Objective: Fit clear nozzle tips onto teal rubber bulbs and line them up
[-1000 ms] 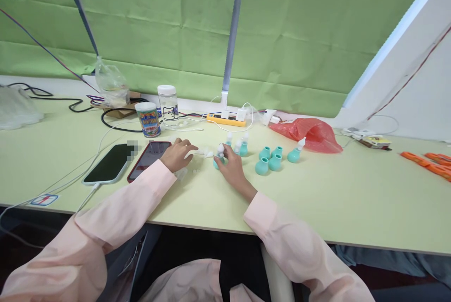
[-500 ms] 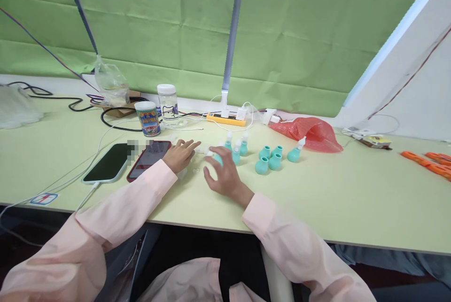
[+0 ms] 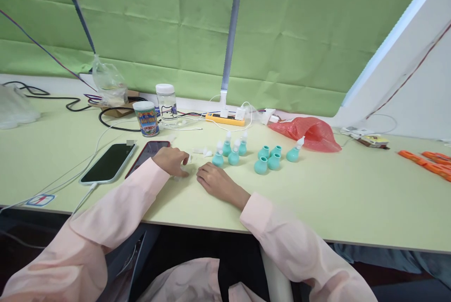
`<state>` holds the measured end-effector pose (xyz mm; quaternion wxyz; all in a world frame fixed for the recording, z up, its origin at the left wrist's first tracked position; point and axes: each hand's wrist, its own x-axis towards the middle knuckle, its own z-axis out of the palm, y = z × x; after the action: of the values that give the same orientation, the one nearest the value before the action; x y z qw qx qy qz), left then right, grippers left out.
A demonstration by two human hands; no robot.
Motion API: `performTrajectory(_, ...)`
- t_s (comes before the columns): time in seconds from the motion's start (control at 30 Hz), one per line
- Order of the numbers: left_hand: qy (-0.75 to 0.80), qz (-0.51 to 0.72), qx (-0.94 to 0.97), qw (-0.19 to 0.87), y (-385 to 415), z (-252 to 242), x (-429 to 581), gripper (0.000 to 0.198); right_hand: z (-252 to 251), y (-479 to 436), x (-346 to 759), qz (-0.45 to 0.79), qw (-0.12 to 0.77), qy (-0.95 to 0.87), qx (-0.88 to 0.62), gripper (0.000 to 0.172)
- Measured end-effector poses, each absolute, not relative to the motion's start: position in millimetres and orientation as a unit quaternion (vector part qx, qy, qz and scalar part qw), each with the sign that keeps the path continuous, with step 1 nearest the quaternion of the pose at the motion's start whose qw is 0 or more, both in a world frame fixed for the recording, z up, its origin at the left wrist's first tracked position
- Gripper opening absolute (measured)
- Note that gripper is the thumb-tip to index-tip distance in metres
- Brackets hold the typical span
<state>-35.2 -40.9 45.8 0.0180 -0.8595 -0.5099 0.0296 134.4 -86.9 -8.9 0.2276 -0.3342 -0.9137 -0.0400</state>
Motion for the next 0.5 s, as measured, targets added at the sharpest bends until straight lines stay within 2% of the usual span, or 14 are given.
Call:
performTrajectory(0.3,-0.482,0.03,-0.875,0.022,-46.2,45.2,-31.0,0.028,-12.3,-85.2,133.1,-0.06,0.238,-0.896,-0.369,0.023)
performTrajectory(0.5,-0.456,0.019,-0.89,-0.005,-44.7,41.7,-31.5,0.034,-9.9,-86.6,133.5,-0.033,0.23,-0.895,-0.38,0.022)
